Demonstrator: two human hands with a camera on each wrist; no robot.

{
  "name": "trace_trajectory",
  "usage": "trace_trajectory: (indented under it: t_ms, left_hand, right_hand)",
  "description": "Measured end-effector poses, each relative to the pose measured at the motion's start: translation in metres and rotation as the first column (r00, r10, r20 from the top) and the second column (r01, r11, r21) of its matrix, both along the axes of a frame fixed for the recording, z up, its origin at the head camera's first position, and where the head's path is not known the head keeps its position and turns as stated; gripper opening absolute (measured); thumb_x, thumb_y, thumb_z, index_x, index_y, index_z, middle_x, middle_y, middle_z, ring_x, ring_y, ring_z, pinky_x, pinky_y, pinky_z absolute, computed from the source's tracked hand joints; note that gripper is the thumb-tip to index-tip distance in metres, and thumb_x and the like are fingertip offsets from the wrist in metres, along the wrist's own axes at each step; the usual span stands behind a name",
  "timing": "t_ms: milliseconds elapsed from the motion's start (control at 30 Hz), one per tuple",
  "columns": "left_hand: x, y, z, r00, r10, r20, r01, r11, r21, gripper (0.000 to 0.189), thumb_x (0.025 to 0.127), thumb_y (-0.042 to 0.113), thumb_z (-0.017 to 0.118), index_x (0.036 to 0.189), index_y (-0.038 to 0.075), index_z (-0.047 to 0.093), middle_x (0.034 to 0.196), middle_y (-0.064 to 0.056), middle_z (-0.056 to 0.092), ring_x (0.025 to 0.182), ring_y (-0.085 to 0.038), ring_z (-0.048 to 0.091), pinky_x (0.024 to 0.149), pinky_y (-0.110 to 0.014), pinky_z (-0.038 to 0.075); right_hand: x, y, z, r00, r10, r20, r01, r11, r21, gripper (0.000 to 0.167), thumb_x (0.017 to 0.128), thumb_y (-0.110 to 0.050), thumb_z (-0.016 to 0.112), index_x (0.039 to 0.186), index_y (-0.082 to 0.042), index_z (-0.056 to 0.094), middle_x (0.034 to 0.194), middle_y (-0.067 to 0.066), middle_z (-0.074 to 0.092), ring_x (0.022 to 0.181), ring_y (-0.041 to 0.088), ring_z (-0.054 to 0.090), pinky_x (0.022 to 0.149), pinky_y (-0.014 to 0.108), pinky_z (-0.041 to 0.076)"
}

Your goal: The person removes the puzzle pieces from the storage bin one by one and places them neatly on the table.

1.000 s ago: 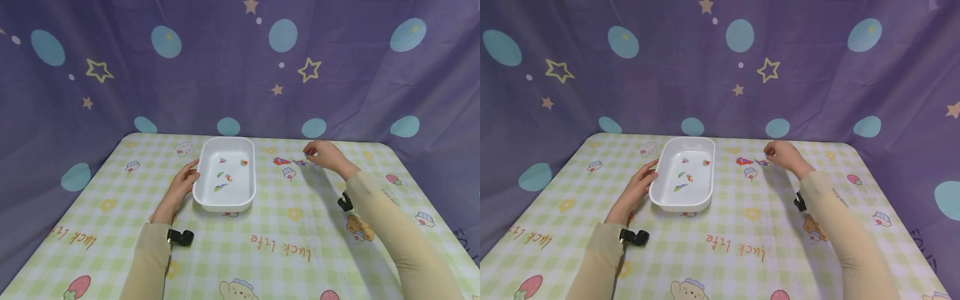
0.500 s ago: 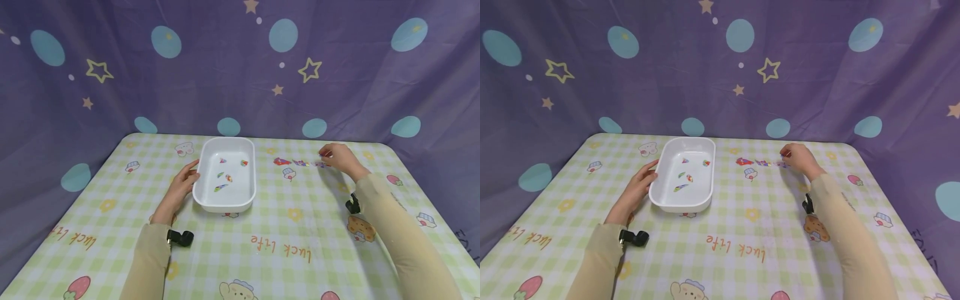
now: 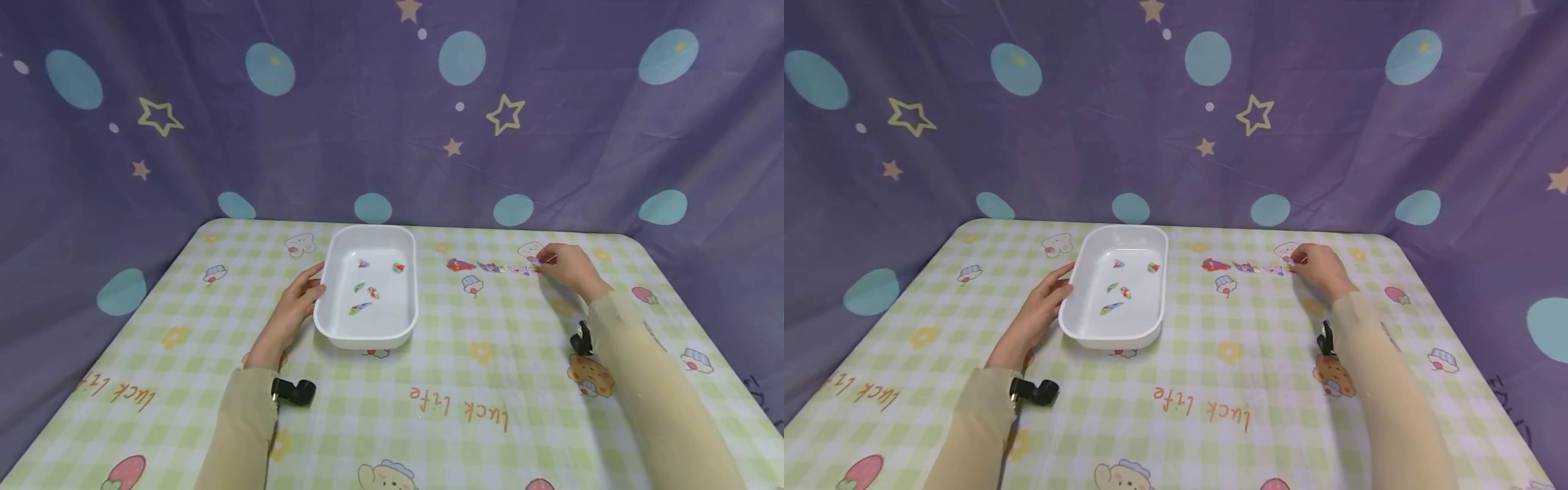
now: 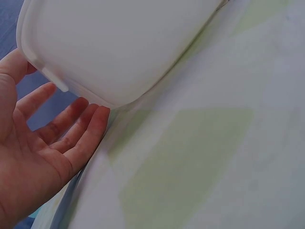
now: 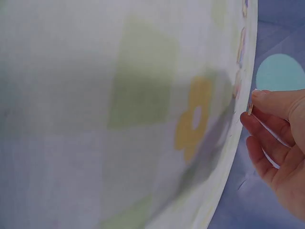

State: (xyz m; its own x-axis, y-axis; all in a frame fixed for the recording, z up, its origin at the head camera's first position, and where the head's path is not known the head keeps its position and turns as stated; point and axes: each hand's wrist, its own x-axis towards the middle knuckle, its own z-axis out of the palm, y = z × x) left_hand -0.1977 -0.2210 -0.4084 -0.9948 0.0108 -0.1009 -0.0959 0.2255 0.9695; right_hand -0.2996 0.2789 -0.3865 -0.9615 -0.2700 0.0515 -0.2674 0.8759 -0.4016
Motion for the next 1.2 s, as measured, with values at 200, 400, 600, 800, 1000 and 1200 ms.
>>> trace_trajectory:
  t_ms: [200, 400, 600, 800, 1000, 1200]
  left_hand:
    - [0.001, -0.001, -0.001, 1.000, 0.006, 0.005, -0.006, 1.000, -0.006, 0.053, 0.093, 0.036, 0.050, 0.142, 0.032, 0.030, 0.131, -0.011, 0.042, 0.113, -0.024, 0.046, 0.090, -0.034, 0.047]
    - [0.001, 0.000, -0.001, 1.000, 0.004, 0.007, -0.004, 1.000, -0.005, 0.054, 0.092, 0.037, 0.050, 0.142, 0.033, 0.029, 0.132, -0.011, 0.041, 0.114, -0.024, 0.044, 0.093, -0.038, 0.044]
    - [0.005, 0.000, 0.005, 1.000, -0.004, 0.012, 0.004, 1.000, 0.005, 0.053, 0.093, 0.033, 0.049, 0.142, 0.031, 0.028, 0.133, -0.012, 0.040, 0.114, -0.024, 0.045, 0.093, -0.036, 0.044]
    - [0.012, 0.007, 0.020, 1.000, -0.006, 0.019, 0.006, 1.000, 0.017, 0.052, 0.095, 0.025, 0.046, 0.144, 0.024, 0.027, 0.132, -0.016, 0.040, 0.114, -0.027, 0.043, 0.094, -0.038, 0.043]
    - [0.014, 0.010, 0.026, 1.000, -0.010, 0.024, 0.010, 1.000, -0.001, 0.052, 0.095, 0.025, 0.045, 0.144, 0.023, 0.027, 0.132, -0.015, 0.040, 0.114, -0.026, 0.044, 0.093, -0.035, 0.044]
    - [0.015, 0.010, 0.026, 0.999, 0.000, 0.035, 0.000, 1.000, -0.004, 0.052, 0.095, 0.026, 0.046, 0.144, 0.024, 0.028, 0.132, -0.014, 0.039, 0.112, -0.024, 0.044, 0.090, -0.030, 0.045]
  right_hand:
    - [0.000, 0.005, -0.005, 0.999, -0.039, 0.032, 0.039, 0.999, 0.004, 0.024, 0.085, -0.009, 0.059, 0.104, 0.004, 0.061, 0.104, 0.024, 0.062, 0.095, 0.038, 0.057, 0.087, 0.051, 0.043]
    - [0.000, 0.008, -0.008, 0.998, -0.062, 0.030, 0.061, 0.998, 0.019, 0.023, 0.085, -0.010, 0.058, 0.104, 0.003, 0.061, 0.103, 0.024, 0.062, 0.095, 0.038, 0.057, 0.086, 0.052, 0.043]
    - [-0.001, 0.006, -0.011, 0.996, -0.086, 0.037, 0.085, 0.996, 0.042, 0.022, 0.085, -0.009, 0.057, 0.104, 0.003, 0.060, 0.102, 0.023, 0.062, 0.095, 0.036, 0.056, 0.085, 0.051, 0.043]
    - [-0.001, 0.007, -0.012, 0.994, -0.100, 0.046, 0.097, 0.994, 0.049, 0.022, 0.085, -0.008, 0.057, 0.104, 0.002, 0.060, 0.102, 0.022, 0.062, 0.095, 0.035, 0.056, 0.084, 0.050, 0.043]
    - [0.001, 0.006, -0.007, 0.991, -0.118, 0.057, 0.115, 0.992, 0.054, 0.024, 0.085, -0.009, 0.057, 0.106, 0.002, 0.060, 0.103, 0.022, 0.061, 0.095, 0.036, 0.055, 0.083, 0.051, 0.043]
    - [0.001, -0.004, 0.002, 0.996, -0.084, 0.010, 0.083, 0.995, 0.048, 0.024, 0.085, -0.013, 0.057, 0.104, 0.000, 0.062, 0.100, 0.021, 0.062, 0.090, 0.033, 0.057, 0.077, 0.048, 0.045]
